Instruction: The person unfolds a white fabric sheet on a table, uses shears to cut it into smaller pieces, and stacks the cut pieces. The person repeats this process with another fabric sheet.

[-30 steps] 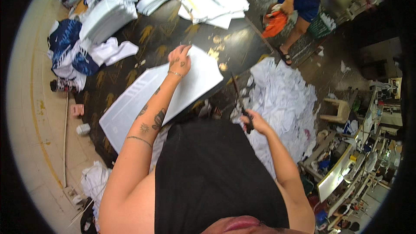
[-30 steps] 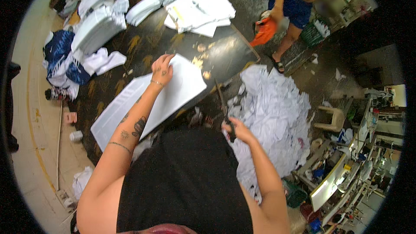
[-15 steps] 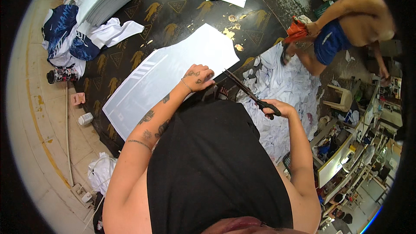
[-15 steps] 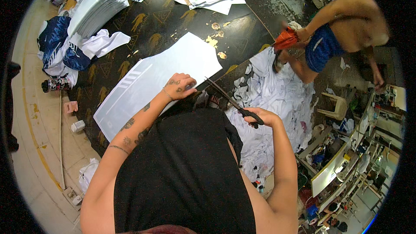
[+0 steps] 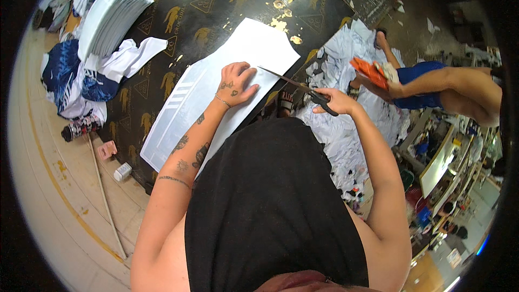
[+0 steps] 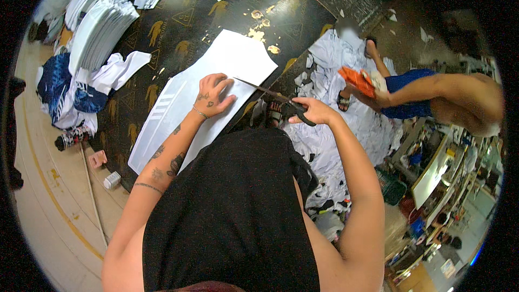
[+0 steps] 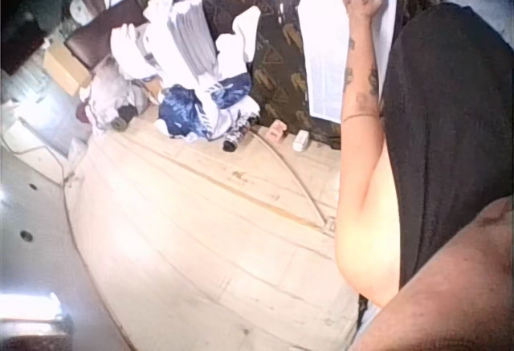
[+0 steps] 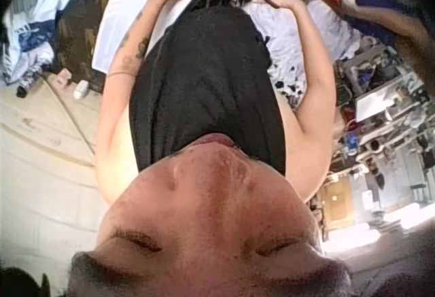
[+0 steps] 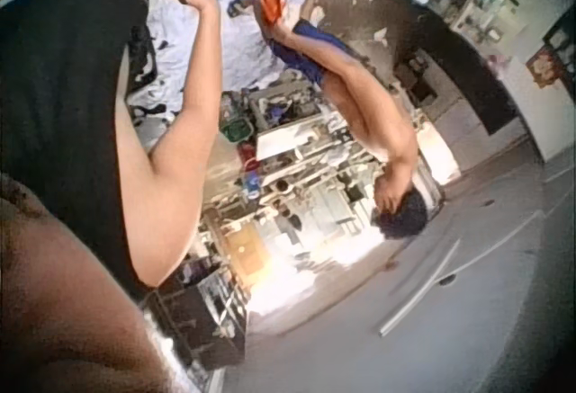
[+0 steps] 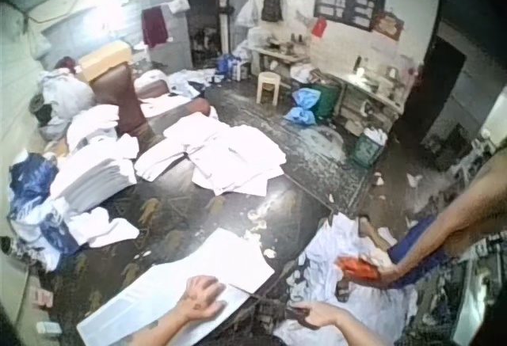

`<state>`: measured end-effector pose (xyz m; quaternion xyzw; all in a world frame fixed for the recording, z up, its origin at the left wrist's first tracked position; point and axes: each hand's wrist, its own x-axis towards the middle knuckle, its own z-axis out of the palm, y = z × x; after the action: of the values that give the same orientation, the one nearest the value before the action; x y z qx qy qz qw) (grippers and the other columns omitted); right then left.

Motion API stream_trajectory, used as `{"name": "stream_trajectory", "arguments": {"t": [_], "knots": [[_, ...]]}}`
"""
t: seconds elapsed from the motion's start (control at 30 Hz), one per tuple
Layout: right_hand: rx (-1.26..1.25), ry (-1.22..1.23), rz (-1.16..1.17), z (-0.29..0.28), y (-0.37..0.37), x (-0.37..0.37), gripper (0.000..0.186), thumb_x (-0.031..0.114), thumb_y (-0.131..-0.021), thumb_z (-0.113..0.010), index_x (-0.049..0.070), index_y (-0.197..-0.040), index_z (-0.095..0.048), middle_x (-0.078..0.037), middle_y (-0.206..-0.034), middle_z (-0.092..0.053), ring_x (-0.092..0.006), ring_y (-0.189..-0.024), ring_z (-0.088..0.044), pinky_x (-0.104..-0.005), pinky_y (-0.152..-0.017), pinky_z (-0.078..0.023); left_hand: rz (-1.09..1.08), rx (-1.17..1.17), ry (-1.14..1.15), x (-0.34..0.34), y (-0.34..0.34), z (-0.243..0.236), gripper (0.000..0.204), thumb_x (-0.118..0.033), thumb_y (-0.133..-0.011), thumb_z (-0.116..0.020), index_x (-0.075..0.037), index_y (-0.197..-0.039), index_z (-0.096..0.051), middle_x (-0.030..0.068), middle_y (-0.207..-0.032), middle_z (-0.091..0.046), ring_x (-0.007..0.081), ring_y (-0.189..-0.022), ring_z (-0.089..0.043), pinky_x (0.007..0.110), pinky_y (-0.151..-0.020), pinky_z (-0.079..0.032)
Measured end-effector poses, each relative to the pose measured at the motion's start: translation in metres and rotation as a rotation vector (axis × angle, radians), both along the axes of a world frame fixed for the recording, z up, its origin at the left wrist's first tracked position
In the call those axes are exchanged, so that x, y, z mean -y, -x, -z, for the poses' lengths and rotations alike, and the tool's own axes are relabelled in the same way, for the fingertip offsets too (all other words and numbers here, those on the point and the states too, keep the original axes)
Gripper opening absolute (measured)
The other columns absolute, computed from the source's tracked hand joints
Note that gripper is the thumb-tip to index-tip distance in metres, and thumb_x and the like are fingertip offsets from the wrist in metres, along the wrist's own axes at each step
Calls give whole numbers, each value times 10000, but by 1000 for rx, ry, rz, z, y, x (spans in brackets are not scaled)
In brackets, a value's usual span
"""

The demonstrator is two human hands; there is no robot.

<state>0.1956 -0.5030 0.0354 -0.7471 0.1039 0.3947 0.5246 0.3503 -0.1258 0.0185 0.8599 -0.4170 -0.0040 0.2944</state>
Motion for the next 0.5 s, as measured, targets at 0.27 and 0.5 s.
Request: {"name": "stream_trajectory", "arguments": {"t": [0.27, 0.5], "knots": [[-43, 202, 453, -31, 55, -138, 842, 426, -715, -977, -32, -1327, -623, -137, -1069, -783, -201, -958, -747, -334, -878, -557, 70, 46, -75, -17, 1, 14, 826, -554, -750, -801, -135, -1432, -596, 160, -1420, -524, 352, -1347, -454, 574, -1133, -276], [-180, 202, 819, -18, 42, -259, 793, 551, -717, -935, -35, -1169, -651, -171, -948, -769, -235, -893, -746, -369, -848, -569, 87, 26, -44, -19, -1, 21, 892, -569, -741, -811, -141, -1480, -553, 170, -1445, -503, 346, -1367, -441, 637, -1141, -238]]}}
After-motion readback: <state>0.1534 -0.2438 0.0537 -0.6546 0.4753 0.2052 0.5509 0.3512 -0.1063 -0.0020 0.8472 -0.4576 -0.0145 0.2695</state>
